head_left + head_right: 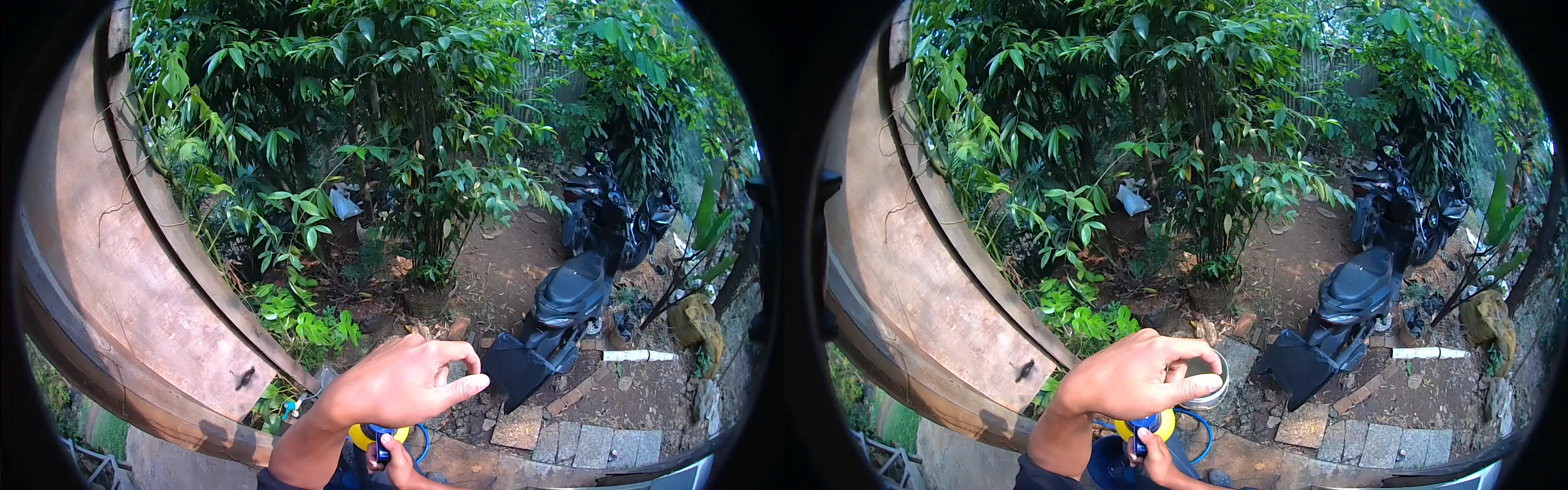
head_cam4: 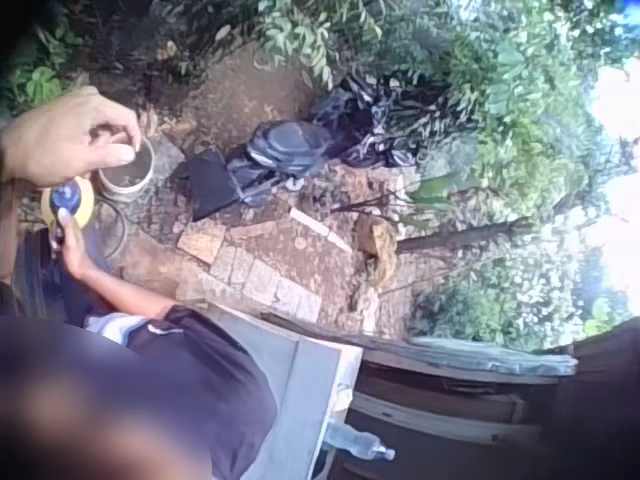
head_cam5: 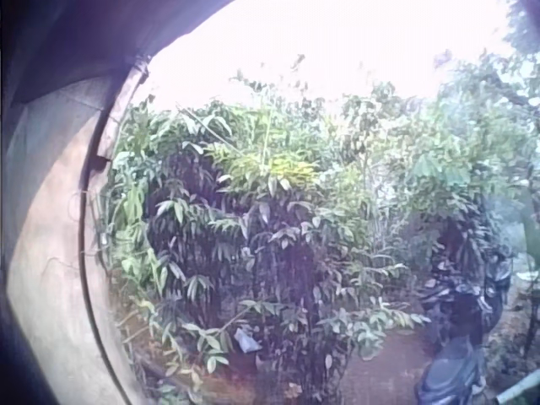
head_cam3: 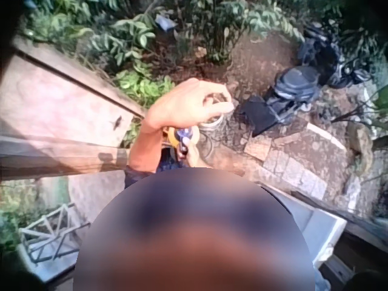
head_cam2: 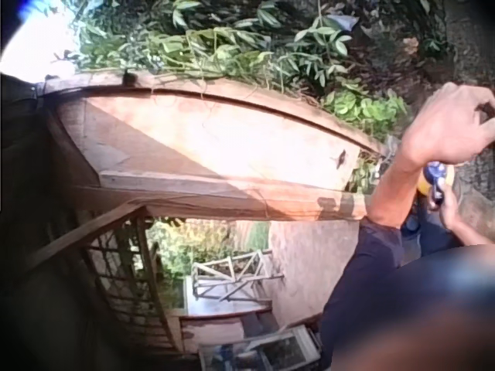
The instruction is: The person assembles a yellow and blue garden sprayer by attaching the pump handle and hose, then screws the cap onto the tank. The person then dips the hose into a blue bucket of water to fill the sprayer.
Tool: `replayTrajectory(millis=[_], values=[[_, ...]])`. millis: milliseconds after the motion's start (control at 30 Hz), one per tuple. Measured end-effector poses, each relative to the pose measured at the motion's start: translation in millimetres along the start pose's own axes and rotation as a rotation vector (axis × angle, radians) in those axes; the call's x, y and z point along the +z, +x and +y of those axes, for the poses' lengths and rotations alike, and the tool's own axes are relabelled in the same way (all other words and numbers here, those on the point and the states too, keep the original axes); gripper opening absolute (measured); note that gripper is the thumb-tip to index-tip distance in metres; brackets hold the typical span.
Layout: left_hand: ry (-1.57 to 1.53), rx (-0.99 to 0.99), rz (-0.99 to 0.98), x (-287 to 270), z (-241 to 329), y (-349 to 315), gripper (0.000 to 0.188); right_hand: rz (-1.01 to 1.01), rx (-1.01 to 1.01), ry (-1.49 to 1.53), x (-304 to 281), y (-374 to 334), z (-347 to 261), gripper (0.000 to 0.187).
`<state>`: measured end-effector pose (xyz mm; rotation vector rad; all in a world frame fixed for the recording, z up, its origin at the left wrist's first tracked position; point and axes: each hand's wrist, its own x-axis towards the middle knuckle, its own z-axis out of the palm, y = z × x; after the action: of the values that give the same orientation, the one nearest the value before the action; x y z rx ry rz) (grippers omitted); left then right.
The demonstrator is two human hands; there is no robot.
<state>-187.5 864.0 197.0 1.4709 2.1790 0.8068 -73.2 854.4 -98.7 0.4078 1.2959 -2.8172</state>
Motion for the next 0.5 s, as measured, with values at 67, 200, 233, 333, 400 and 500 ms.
replayTrajectory(millis=[67,200,233,333,400,500], values=[[0.122,-0.039,-0.019,12.6,-9.3,0.7,0.031,-0.058,-0.068,-0.094,-7.0,-2.2,-1.8,0.066],[0.134,-0.035,-0.030,74.3,-65.7,7.7,0.033,-0.024,-0.088,-0.069,-18.4,2.2,-0.3,0.062],[0.146,-0.079,-0.094,90.1,-80.1,12.5,0.032,-0.004,-0.123,-0.020,-21.6,3.7,-0.1,0.059],[0.017,0.000,-0.029,130.2,-105.1,19.4,0.026,0.043,-0.144,0.011,-32.7,6.0,-1.3,0.058],[-0.134,0.032,-0.066,147.0,-113.0,33.1,0.022,0.084,-0.211,0.065,-37.8,7.6,-3.5,0.060],[-0.227,0.041,-0.044,159.9,-124.1,49.3,0.018,0.072,-0.197,0.136,-49.0,15.7,-14.9,0.062]])
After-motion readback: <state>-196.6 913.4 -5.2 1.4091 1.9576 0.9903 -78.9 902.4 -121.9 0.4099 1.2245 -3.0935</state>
